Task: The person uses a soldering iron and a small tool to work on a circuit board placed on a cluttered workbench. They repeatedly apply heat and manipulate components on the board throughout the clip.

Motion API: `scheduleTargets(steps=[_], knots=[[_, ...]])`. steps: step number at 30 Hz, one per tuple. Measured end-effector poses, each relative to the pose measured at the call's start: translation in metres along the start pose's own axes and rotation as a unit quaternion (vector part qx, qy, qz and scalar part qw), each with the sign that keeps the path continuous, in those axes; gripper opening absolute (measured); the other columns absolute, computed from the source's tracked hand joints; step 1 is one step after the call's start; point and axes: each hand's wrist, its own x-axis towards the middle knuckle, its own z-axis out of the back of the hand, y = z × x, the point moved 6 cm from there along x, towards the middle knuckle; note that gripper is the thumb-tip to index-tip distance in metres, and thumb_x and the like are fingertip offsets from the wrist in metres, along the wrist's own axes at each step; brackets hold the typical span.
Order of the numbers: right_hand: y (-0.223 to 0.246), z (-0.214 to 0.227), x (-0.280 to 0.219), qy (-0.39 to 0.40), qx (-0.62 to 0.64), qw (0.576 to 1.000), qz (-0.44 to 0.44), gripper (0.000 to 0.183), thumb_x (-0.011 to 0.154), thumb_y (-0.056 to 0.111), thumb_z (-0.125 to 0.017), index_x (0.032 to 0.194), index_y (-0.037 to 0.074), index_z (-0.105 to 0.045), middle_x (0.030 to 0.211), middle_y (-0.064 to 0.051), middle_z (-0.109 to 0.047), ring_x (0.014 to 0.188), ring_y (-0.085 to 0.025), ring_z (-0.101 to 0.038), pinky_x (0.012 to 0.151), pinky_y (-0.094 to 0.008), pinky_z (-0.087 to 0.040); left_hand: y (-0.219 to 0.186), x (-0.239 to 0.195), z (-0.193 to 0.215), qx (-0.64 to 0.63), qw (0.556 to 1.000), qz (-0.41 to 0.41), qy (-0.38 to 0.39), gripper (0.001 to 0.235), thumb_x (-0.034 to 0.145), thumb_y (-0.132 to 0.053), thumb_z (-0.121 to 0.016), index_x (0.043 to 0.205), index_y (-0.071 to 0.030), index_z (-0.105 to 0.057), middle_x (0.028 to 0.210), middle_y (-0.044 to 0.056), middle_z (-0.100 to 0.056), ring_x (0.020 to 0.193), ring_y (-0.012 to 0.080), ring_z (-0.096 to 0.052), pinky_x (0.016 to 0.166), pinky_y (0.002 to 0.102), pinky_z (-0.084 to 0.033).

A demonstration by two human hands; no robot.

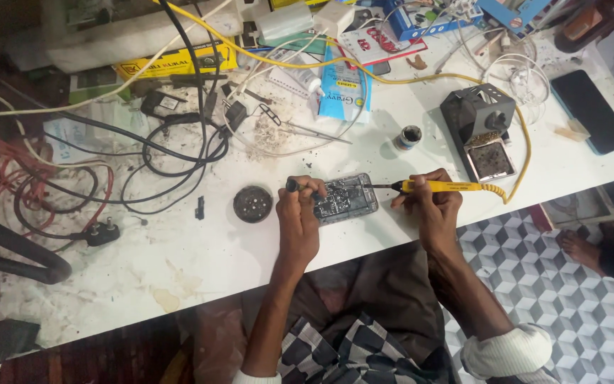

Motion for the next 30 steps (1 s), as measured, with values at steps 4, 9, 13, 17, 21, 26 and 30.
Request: scheduleTargets(steps=[4,9,13,17,21,26,30], knots=[[0.001,-0.001,0.000,0.000,0.025,1.000,0.018,0.024,0.111,0.021,-0.053,0.102,-0.001,-0.051,0.079,-0.014,-0.066,0.064,-0.017,-0.068,0.056,-0.024,-0.049,0.003,0.000,-0.001,-0.029,0.999,0.045,0.008,0.025,0.113,-0.021,-0.039,0.103,-0.002,-0.052,0.090,0.008,-0.065,0.065,0.0107,-0.049,0.058,0.029,-0.042],[-0.006,0.003,-0.002,-0.003,0.047,0.999,0.008,0.026,0.112,0.023,-0.053,0.102,-0.001,-0.053,0.081,-0.013,-0.066,0.064,-0.018,-0.069,0.055,-0.024,-0.049,-0.001,0.001,0.000,0.000,1.000,-0.002,0.000,0.031,0.116,-0.026,-0.037,0.103,-0.002,-0.053,0.090,0.007,-0.066,0.066,0.0078,-0.048,0.060,0.027,-0.042],[-0.005,0.001,0.000,0.004,0.036,0.999,0.016,0.025,0.111,0.023,-0.054,0.102,-0.001,-0.052,0.080,-0.013,-0.067,0.064,-0.018,-0.069,0.055,-0.023,-0.048,0.002,0.004,0.000,-0.020,0.999,0.032,0.007,0.034,0.115,-0.029,-0.039,0.101,-0.002,-0.053,0.086,0.007,-0.066,0.061,0.0092,-0.046,0.055,0.029,-0.039],[-0.004,0.000,-0.001,0.007,0.054,0.998,0.022,0.025,0.112,0.022,-0.055,0.102,0.000,-0.051,0.079,-0.013,-0.066,0.066,-0.018,-0.069,0.057,-0.024,-0.049,0.002,0.003,0.000,-0.016,1.000,0.023,0.007,0.034,0.115,-0.029,-0.039,0.103,-0.001,-0.054,0.088,0.007,-0.066,0.065,0.0097,-0.049,0.059,0.029,-0.042],[-0.005,0.002,0.001,-0.001,0.044,0.999,0.011,0.024,0.111,0.022,-0.054,0.102,0.000,-0.052,0.078,-0.013,-0.067,0.065,-0.018,-0.069,0.057,-0.024,-0.049,0.005,0.001,0.000,-0.013,1.000,0.024,0.009,0.031,0.114,-0.027,-0.038,0.108,-0.001,-0.053,0.093,0.008,-0.064,0.069,0.0107,-0.050,0.065,0.029,-0.045],[-0.007,0.001,0.000,0.002,0.042,0.999,0.009,0.023,0.111,0.022,-0.054,0.104,0.001,-0.052,0.085,-0.013,-0.065,0.067,-0.018,-0.070,0.059,-0.025,-0.050,0.010,-0.002,-0.001,-0.070,0.997,0.007,-0.006,0.023,0.115,-0.022,-0.041,0.113,-0.001,-0.050,0.094,0.010,-0.063,0.086,0.0157,-0.058,0.082,0.032,-0.049],[-0.007,0.000,-0.001,0.007,0.021,1.000,0.003,0.022,0.108,0.023,-0.056,0.105,0.001,-0.054,0.082,-0.016,-0.070,0.068,-0.016,-0.068,0.060,-0.025,-0.050,0.007,-0.001,-0.002,-0.091,0.996,-0.013,-0.017,0.019,0.114,-0.018,-0.041,0.112,-0.001,-0.050,0.094,0.011,-0.062,0.089,0.0169,-0.060,0.088,0.032,-0.051]])
